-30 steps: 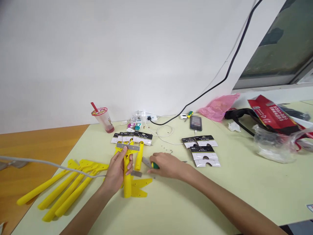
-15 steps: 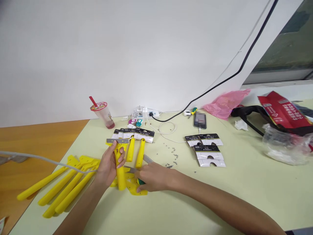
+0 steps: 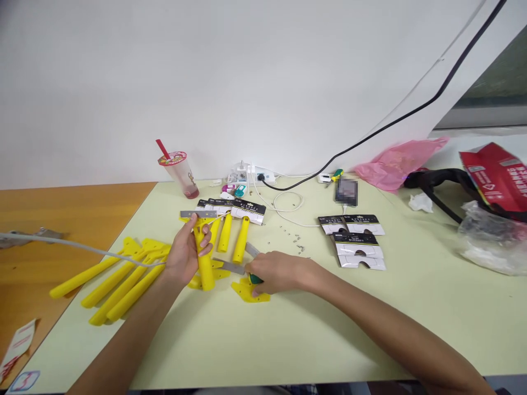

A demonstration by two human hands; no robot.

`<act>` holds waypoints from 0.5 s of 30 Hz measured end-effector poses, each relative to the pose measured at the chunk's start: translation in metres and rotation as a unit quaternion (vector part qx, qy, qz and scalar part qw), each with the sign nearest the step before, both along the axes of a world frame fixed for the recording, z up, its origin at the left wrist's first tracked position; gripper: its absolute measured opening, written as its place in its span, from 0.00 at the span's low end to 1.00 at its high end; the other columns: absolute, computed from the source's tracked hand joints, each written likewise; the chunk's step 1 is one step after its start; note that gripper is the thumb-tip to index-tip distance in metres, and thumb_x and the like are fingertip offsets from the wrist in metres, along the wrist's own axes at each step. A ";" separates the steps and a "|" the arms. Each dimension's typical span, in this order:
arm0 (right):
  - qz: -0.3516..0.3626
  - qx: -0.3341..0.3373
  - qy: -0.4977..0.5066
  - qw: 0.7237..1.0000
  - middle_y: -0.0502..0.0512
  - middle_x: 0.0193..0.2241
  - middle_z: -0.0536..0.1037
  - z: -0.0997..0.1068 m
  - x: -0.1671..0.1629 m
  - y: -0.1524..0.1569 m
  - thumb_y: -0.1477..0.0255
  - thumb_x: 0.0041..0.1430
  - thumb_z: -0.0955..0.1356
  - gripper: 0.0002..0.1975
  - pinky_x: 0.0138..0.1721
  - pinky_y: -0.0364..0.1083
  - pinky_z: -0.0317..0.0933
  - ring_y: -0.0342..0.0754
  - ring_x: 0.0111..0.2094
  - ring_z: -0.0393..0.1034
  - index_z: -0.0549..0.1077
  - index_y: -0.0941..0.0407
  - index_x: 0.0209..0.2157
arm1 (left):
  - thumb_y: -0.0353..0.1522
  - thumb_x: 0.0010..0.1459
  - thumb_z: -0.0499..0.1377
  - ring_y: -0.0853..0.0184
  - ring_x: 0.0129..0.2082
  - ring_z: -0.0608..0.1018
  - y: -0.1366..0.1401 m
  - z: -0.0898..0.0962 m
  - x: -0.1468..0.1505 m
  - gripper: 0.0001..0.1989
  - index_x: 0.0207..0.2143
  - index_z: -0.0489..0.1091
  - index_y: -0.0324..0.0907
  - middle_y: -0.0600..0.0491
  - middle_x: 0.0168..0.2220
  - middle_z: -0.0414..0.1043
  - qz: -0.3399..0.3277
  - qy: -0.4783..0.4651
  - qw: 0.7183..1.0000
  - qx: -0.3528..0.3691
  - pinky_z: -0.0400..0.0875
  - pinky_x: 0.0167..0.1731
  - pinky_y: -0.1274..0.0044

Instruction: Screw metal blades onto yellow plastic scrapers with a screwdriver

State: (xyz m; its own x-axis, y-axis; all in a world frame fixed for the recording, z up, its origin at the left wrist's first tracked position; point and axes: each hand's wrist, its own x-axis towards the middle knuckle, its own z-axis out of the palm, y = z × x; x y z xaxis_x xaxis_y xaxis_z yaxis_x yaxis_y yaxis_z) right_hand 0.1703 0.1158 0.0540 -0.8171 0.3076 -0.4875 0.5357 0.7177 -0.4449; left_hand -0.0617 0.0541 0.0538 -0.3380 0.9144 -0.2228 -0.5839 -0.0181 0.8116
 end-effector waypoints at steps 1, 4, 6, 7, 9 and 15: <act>0.002 0.005 0.001 1.000 0.59 0.46 0.80 0.002 0.000 -0.001 0.61 0.68 0.74 0.18 0.35 0.47 0.55 0.57 0.43 0.75 0.79 0.53 0.55 | 0.45 0.53 0.79 0.77 0.20 0.65 0.000 -0.001 0.001 0.27 0.37 0.66 0.43 0.58 0.31 0.69 -0.003 0.001 1.000 0.001 0.58 0.16 0.84; 0.013 0.016 0.021 1.000 0.59 0.45 0.81 0.006 -0.004 -0.007 0.63 0.68 0.74 0.18 0.35 0.47 0.56 0.56 0.42 0.76 0.78 0.55 0.55 | 0.45 0.52 0.80 0.77 0.20 0.65 -0.001 -0.002 0.002 0.28 0.37 0.66 0.43 0.58 0.31 0.69 -0.009 0.006 1.000 0.004 0.58 0.16 0.84; 0.024 0.017 0.051 0.998 0.59 0.44 0.81 0.005 -0.007 -0.013 0.59 0.69 0.74 0.18 0.36 0.48 0.58 0.56 0.43 0.77 0.78 0.56 0.53 | 0.46 0.52 0.80 0.77 0.20 0.65 -0.001 -0.002 0.003 0.28 0.37 0.66 0.43 0.59 0.31 0.69 -0.007 0.009 1.000 0.005 0.58 0.16 0.84; 0.030 0.020 0.067 0.997 0.59 0.44 0.82 0.003 -0.009 -0.016 0.56 0.70 0.74 0.20 0.36 0.48 0.60 0.57 0.43 0.78 0.78 0.57 0.52 | 0.46 0.51 0.80 0.77 0.20 0.65 -0.001 -0.003 0.003 0.28 0.36 0.66 0.43 0.58 0.31 0.69 -0.006 0.010 1.000 0.006 0.58 0.16 0.84; 0.042 0.043 0.082 0.995 0.60 0.44 0.82 -0.002 -0.012 -0.023 0.52 0.70 0.74 0.23 0.36 0.49 0.61 0.57 0.41 0.79 0.77 0.58 0.50 | 0.46 0.51 0.80 0.77 0.20 0.65 -0.002 -0.003 0.004 0.28 0.36 0.66 0.43 0.58 0.31 0.69 -0.007 0.010 1.000 0.007 0.58 0.15 0.84; 0.080 0.137 0.074 0.985 0.60 0.38 0.84 -0.007 -0.017 -0.042 0.65 0.76 0.68 0.13 0.34 0.49 0.64 0.53 0.34 0.79 0.78 0.61 0.48 | 0.46 0.52 0.80 0.77 0.20 0.65 -0.002 -0.005 0.005 0.28 0.37 0.67 0.43 0.58 0.31 0.69 -0.022 0.009 1.000 -0.005 0.58 0.15 0.83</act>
